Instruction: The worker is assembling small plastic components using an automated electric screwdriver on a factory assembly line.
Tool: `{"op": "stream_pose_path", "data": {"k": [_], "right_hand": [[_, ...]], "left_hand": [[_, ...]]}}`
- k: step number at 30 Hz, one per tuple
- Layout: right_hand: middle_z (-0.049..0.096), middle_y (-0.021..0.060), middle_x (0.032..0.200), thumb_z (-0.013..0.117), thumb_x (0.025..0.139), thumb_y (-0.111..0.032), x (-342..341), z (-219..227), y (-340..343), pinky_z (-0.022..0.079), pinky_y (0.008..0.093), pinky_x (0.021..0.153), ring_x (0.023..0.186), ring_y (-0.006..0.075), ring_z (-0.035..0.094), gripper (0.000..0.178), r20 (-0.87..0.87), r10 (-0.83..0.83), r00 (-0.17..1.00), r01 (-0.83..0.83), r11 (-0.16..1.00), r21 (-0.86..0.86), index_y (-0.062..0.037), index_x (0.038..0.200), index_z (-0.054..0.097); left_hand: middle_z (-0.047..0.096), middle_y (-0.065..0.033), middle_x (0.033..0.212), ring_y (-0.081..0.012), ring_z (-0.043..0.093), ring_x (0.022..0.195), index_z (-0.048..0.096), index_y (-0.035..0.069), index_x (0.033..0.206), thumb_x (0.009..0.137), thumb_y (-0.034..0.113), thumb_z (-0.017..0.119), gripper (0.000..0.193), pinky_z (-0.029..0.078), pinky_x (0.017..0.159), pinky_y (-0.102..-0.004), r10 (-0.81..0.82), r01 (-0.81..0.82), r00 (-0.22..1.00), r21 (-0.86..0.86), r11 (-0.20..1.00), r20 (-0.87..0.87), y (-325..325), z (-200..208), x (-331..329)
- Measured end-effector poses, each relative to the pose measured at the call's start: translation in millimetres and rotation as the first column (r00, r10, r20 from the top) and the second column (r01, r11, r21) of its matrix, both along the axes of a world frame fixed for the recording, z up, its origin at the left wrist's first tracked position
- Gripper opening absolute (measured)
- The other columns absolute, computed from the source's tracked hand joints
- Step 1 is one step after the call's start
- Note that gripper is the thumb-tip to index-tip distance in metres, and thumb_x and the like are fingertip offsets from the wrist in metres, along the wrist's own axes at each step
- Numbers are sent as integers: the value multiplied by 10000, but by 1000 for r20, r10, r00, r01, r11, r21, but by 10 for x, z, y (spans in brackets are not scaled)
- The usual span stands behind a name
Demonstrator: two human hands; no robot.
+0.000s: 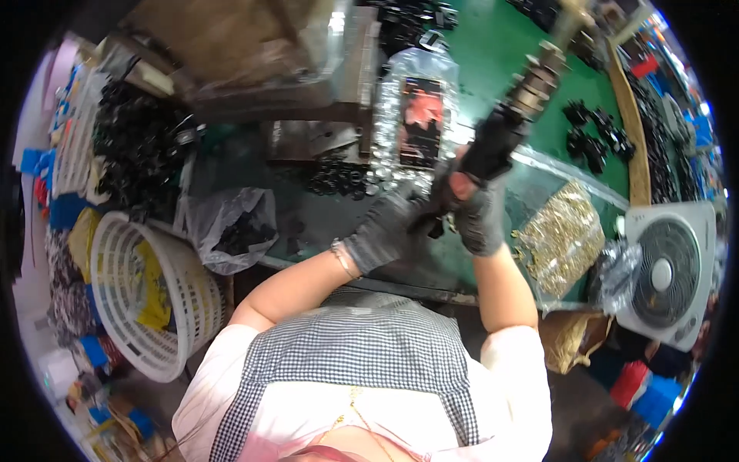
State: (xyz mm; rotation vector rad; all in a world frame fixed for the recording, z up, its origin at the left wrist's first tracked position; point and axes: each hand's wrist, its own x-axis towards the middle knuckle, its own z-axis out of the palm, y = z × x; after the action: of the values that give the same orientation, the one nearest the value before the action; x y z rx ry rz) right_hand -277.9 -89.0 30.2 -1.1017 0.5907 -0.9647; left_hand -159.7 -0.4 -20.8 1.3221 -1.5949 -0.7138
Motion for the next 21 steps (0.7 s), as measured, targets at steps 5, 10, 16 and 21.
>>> {"op": "stream_pose_path", "data": {"k": [5, 10, 16, 21], "right_hand": [[525, 27, 784, 769, 758, -405, -262, 281, -42, 463, 302, 613, 685, 153, 537, 582, 76, 291, 954, -287, 956, -60, -74, 1153, 499], [573, 81, 988, 801, 733, -278, -458, 15, -12, 495, 332, 784, 917, 196, 575, 603, -780, 360, 512, -648, 758, -76, -49, 1198, 493], [599, 111, 1044, 796, 692, -115, -1034, -494, -651, 496, 377, 849, 975, 237, 591, 518, -645, -437, 627, -174, 728, -663, -32, 1151, 571], [608, 134, 922, 694, 741, -79, -749, -989, -207, 520, 409, 710, 829, 329, 607, 314, -872, -143, 467, -582, 693, -425, -75, 1043, 607]], "left_hand": [[546, -184, 1108, -329, 548, 1074, 580, 69, 1237, 767, 132, 702, 490, 445, 948, -417, 204, -169, 926, -134, 976, 317, 156, 312, 184], [541, -214, 1113, -403, 503, 1059, 586, 34, 1085, 828, 278, 611, 355, 420, 901, -499, 583, -486, 627, -326, 811, 517, 545, 624, 1347], [552, -199, 1246, -374, 497, 1195, 589, 185, 1255, 766, 282, 593, 498, 384, 1005, -487, 380, -967, -138, -207, 148, 915, 1608, 548, 3006], [523, -184, 1294, -371, 506, 1201, 564, 222, 1276, 730, 290, 688, 564, 421, 982, -465, 286, -983, -53, -101, 155, 957, 1847, 250, 3516]]}}
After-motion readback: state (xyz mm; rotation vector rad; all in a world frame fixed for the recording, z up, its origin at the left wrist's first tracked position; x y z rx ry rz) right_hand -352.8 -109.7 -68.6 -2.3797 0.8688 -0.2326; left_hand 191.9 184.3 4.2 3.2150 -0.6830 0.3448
